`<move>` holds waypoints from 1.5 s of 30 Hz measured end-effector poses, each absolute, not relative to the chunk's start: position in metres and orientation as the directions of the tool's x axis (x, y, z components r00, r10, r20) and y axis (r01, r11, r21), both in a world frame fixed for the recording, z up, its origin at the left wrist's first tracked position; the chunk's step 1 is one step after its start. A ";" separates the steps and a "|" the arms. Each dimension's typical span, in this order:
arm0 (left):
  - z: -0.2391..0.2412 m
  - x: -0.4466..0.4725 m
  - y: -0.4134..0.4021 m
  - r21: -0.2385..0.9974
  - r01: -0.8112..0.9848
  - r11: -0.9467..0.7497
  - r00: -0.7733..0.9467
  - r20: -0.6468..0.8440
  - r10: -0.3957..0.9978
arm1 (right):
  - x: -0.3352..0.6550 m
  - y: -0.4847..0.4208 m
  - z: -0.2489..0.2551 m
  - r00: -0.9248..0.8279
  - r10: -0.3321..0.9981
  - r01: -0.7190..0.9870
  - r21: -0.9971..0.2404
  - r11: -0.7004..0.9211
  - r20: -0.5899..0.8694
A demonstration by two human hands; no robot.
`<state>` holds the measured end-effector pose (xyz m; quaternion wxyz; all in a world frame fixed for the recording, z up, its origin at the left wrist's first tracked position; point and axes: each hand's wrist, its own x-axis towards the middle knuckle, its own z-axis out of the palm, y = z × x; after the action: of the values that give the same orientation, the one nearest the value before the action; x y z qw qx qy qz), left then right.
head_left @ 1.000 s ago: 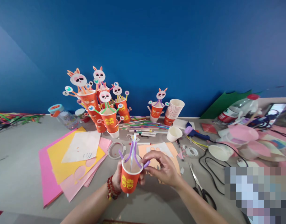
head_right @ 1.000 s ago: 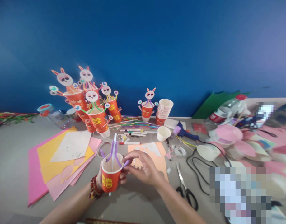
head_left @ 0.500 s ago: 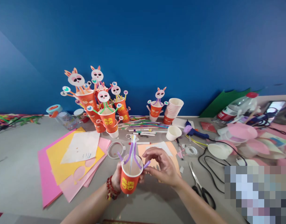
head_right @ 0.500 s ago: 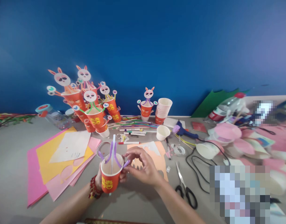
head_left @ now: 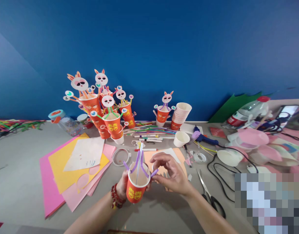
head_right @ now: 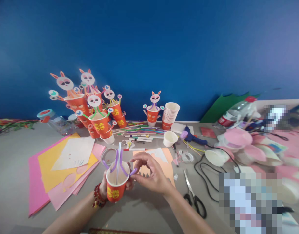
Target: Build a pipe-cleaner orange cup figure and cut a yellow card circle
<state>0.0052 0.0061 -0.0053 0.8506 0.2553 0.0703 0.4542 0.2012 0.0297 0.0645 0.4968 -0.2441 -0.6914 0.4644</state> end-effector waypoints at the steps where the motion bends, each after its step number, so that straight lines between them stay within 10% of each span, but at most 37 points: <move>1: -0.005 0.005 0.006 0.508 -0.736 0.448 0.576 0.121 0.809 | 0.202 0.030 0.065 -0.387 0.799 -0.138 -0.885 0.444 0.461; 11: -0.017 -0.010 0.007 0.634 -0.678 0.371 0.492 0.017 0.871 | 0.227 0.039 0.075 -0.040 0.925 -0.260 -0.897 0.357 0.379; 27: -0.021 0.000 0.021 0.527 -0.712 0.465 0.537 -0.019 0.843 | 0.219 0.035 0.034 -0.216 0.966 -0.126 -0.985 0.116 0.142; 45: -0.013 0.009 0.014 0.498 -0.694 0.520 0.596 -0.007 0.803 | 0.225 0.037 0.028 -0.110 0.967 0.054 -0.970 0.237 0.231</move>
<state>0.0086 0.0144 -0.0130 0.8636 0.2287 0.1189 0.4333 0.2253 0.0366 0.0279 0.5123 -0.4274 -0.5969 0.4456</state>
